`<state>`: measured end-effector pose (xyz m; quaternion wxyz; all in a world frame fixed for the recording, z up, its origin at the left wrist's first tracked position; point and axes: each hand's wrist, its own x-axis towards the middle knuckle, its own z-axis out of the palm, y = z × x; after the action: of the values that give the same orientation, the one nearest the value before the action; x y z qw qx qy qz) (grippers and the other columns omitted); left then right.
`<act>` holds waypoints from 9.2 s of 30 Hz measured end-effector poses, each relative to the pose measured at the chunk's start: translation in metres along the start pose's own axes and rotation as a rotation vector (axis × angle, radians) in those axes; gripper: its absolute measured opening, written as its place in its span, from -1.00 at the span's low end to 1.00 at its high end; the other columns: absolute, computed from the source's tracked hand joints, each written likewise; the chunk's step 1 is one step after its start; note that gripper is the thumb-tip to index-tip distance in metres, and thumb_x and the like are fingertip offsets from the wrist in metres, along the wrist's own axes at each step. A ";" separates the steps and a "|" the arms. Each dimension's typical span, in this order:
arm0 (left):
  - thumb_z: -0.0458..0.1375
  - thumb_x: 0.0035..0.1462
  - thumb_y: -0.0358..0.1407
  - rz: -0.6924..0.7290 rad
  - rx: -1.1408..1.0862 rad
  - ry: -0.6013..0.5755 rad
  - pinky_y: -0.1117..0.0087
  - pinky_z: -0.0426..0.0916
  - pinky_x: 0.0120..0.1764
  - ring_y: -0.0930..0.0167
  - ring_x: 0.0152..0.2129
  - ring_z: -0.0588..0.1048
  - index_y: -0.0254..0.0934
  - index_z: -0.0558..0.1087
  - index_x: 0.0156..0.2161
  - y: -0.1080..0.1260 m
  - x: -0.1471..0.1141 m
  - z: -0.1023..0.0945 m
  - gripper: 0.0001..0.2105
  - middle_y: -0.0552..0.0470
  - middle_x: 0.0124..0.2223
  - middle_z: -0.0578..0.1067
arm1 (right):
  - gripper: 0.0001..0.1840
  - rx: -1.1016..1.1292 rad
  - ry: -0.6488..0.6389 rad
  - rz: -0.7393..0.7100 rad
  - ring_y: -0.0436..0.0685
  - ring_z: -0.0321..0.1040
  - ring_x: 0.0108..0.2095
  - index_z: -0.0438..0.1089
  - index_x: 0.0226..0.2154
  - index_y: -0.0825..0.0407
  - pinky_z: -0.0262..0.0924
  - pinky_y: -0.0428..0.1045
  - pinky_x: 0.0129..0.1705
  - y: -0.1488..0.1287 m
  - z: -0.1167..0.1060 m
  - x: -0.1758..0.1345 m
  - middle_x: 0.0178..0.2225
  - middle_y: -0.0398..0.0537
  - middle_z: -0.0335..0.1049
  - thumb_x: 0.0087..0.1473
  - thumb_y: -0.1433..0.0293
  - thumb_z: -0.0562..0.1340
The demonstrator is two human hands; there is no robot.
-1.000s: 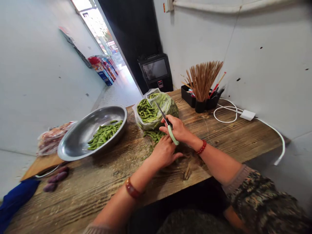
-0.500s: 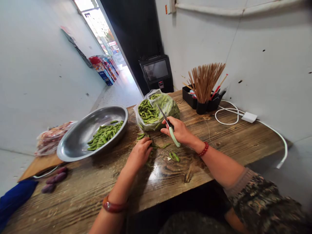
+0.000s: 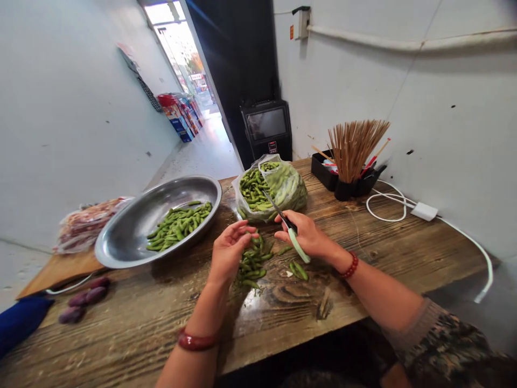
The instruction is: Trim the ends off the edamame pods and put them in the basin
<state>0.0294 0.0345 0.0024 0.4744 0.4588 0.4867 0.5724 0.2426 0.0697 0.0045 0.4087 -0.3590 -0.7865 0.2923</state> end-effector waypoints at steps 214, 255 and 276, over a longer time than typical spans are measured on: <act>0.13 0.14 -0.32 0.195 0.638 -0.313 0.43 0.24 -0.39 0.41 -0.55 0.42 -0.19 0.42 -0.27 -0.005 -0.027 0.030 -0.95 0.08 -0.43 0.49 | -0.78 -0.168 -0.157 -0.149 0.10 0.32 -0.25 0.23 -0.22 0.06 0.17 -0.03 -0.20 0.018 -0.005 0.003 -0.24 -0.03 0.37 0.14 0.32 0.25; -0.08 0.27 -0.38 0.377 1.594 -0.743 0.28 0.37 -0.28 0.26 -0.31 0.48 -0.28 0.49 -0.14 -0.008 -0.042 0.054 -0.73 -0.14 -0.21 0.44 | -0.72 -0.149 -0.126 -0.165 0.10 0.31 -0.29 0.26 -0.20 0.10 0.20 -0.02 -0.20 0.017 -0.001 0.003 -0.27 -0.02 0.36 0.08 0.35 0.30; 0.27 -0.01 -0.21 -0.180 0.051 -0.182 0.57 -0.05 -0.62 0.61 -0.68 0.15 -0.31 0.42 -0.34 0.001 -0.022 0.021 -0.79 0.12 -0.49 0.39 | -0.71 -0.090 -0.099 -0.147 0.04 0.26 -0.38 0.31 -0.17 0.11 0.16 -0.07 -0.30 0.015 -0.003 0.004 -0.36 -0.12 0.32 0.06 0.35 0.31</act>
<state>0.0527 0.0154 0.0045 0.5541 0.4753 0.4954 0.4707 0.2486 0.0819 -0.0040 0.3732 -0.3036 -0.8422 0.2434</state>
